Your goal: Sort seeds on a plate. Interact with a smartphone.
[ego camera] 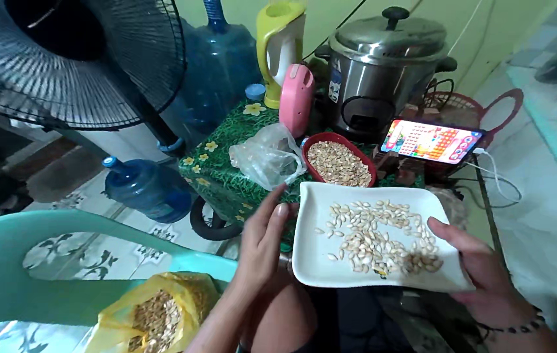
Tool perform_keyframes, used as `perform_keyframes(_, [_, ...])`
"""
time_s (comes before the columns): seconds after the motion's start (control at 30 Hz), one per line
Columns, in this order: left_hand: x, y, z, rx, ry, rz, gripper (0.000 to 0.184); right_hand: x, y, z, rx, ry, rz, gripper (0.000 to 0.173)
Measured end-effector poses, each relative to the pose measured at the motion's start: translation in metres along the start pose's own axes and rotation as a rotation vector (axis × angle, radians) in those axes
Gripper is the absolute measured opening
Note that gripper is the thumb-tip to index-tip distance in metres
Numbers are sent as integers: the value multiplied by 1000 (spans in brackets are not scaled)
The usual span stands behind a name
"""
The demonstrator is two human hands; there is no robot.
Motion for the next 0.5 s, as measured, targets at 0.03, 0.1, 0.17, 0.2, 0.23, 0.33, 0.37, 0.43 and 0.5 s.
perform_keyframes(0.03, [3,-7,-8,-77,64,-225,48,1,-1,-1,-6,-18,9,29])
perform_keyframes(0.1, [2,-14,-25,-160,151,-561,48,3,0,-3,-17,-35,18,31])
perform_keyframes(0.17, [1,-11,-41,-136,206,-744,52,1,1,-7,3,-42,2,33])
perform_keyframes(0.2, [2,-8,-48,-108,213,-807,53,0,1,-9,19,-49,-16,34])
perform_keyframes(0.23, [4,-5,-55,-88,216,-862,50,-2,2,-11,37,-55,-34,34])
perform_keyframes(0.33, [14,0,-71,-94,239,-993,26,-6,5,-18,38,-67,-51,34])
perform_keyframes(0.37, [15,-2,-76,-107,237,-997,17,-7,6,-20,34,-69,-56,34])
perform_keyframes(0.43, [14,-12,-83,-127,183,-868,14,-7,7,-26,30,-70,-67,34])
perform_keyframes(0.5, [14,-28,-84,-154,113,-583,22,-6,11,-34,14,-55,-69,33])
Point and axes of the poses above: each hand's wrist, its own z-axis away from the middle knuckle, its own y-axis out of the palm, x = y × z, the point moved 3 cm from there along -z, towards the middle knuckle, and after that the axes turned 9 degrees about x, right-handed, at the moved point
